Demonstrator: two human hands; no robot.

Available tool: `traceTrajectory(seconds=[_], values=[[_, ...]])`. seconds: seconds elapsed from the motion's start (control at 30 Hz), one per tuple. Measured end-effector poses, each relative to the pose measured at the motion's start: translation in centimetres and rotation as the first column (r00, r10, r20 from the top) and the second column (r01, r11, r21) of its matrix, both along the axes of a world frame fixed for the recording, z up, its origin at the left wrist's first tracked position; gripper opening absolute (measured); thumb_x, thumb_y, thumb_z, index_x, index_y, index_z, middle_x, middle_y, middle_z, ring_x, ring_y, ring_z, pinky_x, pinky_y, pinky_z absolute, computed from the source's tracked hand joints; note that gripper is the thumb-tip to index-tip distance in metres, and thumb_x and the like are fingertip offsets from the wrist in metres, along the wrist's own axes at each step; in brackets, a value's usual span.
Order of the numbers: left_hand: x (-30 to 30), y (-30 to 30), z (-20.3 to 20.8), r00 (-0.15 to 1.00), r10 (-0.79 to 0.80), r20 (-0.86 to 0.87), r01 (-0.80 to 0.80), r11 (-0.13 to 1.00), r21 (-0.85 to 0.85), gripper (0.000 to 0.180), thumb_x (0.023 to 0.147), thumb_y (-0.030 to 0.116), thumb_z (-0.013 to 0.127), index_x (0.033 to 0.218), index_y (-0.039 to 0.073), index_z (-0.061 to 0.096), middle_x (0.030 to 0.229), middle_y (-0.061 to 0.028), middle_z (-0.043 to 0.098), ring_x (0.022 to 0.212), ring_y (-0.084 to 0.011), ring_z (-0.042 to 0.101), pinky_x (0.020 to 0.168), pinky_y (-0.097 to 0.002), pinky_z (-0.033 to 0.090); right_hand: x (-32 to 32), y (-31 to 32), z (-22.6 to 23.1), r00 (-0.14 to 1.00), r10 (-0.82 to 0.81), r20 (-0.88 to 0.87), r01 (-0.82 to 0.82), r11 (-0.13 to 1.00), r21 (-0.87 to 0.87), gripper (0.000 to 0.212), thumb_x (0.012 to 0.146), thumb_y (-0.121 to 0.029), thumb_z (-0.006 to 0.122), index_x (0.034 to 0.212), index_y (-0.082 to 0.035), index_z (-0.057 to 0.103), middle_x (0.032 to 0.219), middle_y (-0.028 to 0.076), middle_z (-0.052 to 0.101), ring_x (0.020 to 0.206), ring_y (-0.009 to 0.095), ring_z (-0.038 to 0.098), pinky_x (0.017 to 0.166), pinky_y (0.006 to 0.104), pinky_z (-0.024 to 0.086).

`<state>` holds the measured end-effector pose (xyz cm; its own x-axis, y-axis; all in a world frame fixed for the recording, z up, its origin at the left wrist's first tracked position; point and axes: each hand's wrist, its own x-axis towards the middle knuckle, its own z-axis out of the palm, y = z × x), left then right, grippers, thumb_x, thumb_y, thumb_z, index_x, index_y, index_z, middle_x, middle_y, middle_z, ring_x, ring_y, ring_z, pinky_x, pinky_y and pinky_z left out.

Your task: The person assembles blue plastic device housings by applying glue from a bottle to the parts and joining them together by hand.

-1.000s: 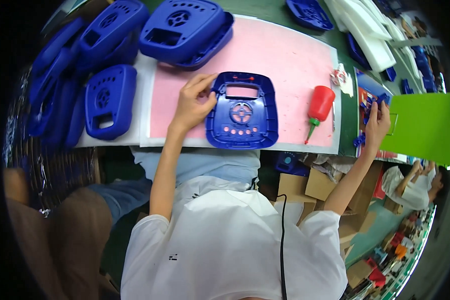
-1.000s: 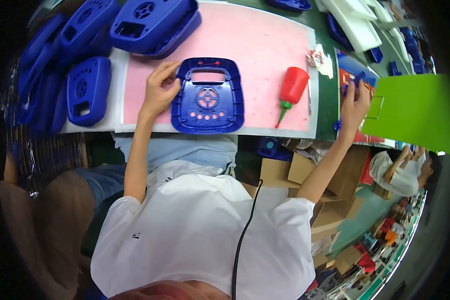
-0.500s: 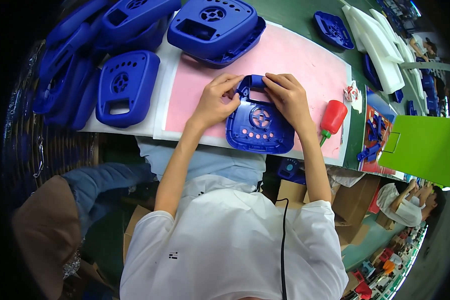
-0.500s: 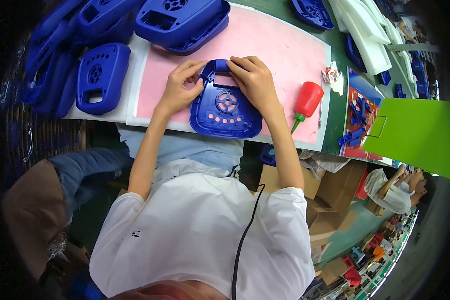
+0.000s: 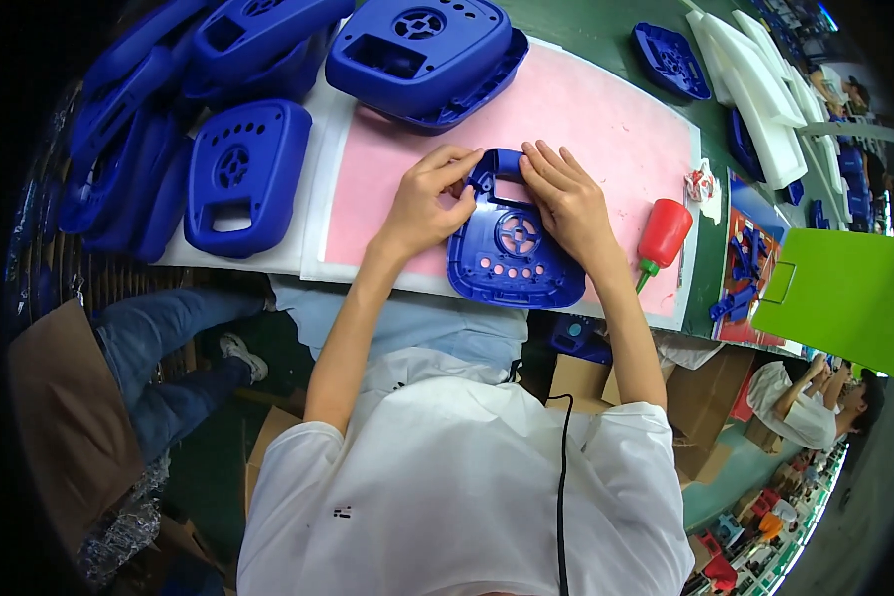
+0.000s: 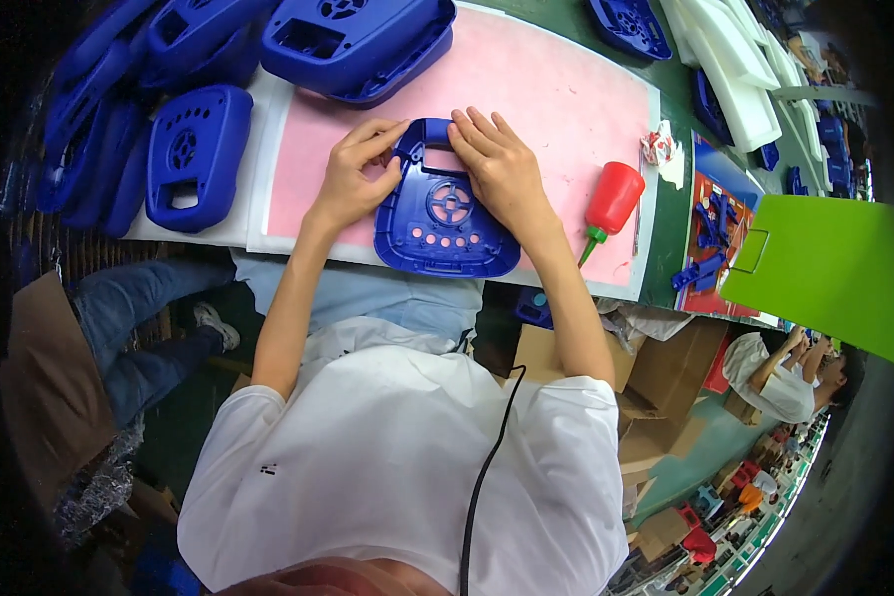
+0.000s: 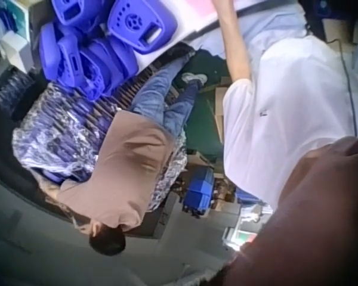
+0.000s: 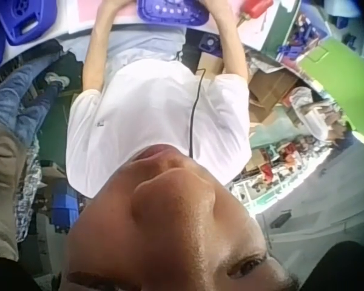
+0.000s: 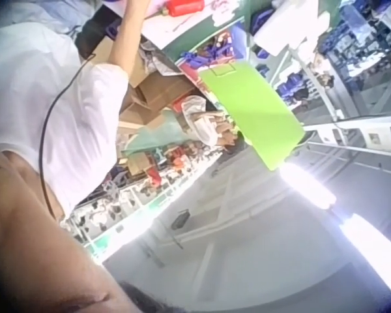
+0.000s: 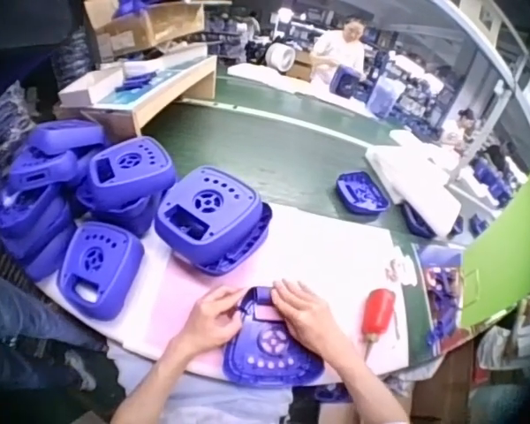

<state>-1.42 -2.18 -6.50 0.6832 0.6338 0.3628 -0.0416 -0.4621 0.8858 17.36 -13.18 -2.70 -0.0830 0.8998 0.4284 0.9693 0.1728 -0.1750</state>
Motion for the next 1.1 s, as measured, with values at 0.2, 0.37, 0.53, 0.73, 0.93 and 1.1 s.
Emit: traceTrajectory(seconds=[0.2,0.37,0.53,0.73,0.93,1.1], values=[[-0.2,0.2,-0.2,0.996,-0.025,0.082,0.031,0.997,-0.074,0.035,0.079,0.000,0.059,0.114,-0.001,0.064,0.103,-0.0092,0.063,0.073,-0.0118,0.059,0.064,-0.0233,0.049,2.2,0.0,0.5,0.968,0.043,-0.247,-0.079,0.987,-0.138,0.030,0.077,-0.006,0.065,0.106,-0.002,0.067,0.110,0.014,0.067,0.096,0.032,0.066,0.085,0.0376,0.053],[-1.1,0.4,-1.4,0.964,0.126,0.234,-0.052,0.953,-0.299,0.019,0.085,0.002,0.053,0.097,-0.002,0.067,0.093,-0.0085,0.065,0.073,-0.0114,0.060,0.061,-0.0243,0.048,11.4,-1.8,1.1,0.814,-0.579,-0.045,0.527,0.770,-0.359,0.052,0.064,-0.024,0.080,0.107,-0.003,0.059,0.090,0.018,0.068,0.080,0.031,0.068,0.072,0.0389,0.054],[0.2,0.2,-0.4,0.987,0.046,0.155,0.000,0.958,-0.285,0.018,0.089,0.003,0.050,0.082,-0.003,0.065,0.077,-0.0070,0.064,0.065,-0.0102,0.058,0.057,-0.0234,0.047,18.9,-0.2,-1.7,0.378,-0.899,-0.221,0.798,0.438,-0.415,0.054,0.065,-0.033,0.079,0.085,0.013,0.057,0.080,0.026,0.067,0.070,0.027,0.070,0.067,0.0354,0.056],[-0.3,0.1,-0.9,0.987,0.063,0.145,-0.014,0.947,-0.320,0.017,0.088,0.004,0.051,0.078,-0.003,0.063,0.072,-0.0083,0.062,0.063,-0.0136,0.060,0.056,-0.0262,0.048,9.8,8.7,1.2,0.593,-0.455,-0.665,0.579,0.814,-0.041,0.016,0.078,-0.014,0.066,0.085,0.001,0.067,0.079,0.012,0.069,0.069,0.018,0.067,0.063,0.0293,0.053],[-0.8,0.3,-0.9,0.993,0.079,0.091,-0.054,0.967,-0.248,0.017,0.088,0.003,0.050,0.077,-0.003,0.062,0.071,-0.0090,0.062,0.064,-0.0150,0.060,0.058,-0.0270,0.047,-6.2,12.7,7.9,0.994,0.095,0.048,-0.101,0.987,0.127,0.045,0.062,-0.041,0.080,0.092,-0.008,0.072,0.115,0.017,0.056,0.117,0.035,0.044,0.089,0.0488,0.039],[-0.3,0.5,-0.9,0.991,0.063,0.115,-0.029,0.962,-0.272,0.016,0.087,0.001,0.050,0.076,-0.004,0.061,0.070,-0.0099,0.061,0.063,-0.0151,0.059,0.057,-0.0276,0.046,-7.4,14.3,6.3,0.994,0.007,0.109,-0.016,0.996,0.086,0.041,0.063,-0.030,0.081,0.090,-0.003,0.067,0.115,0.014,0.057,0.118,0.036,0.045,0.094,0.0473,0.037]])
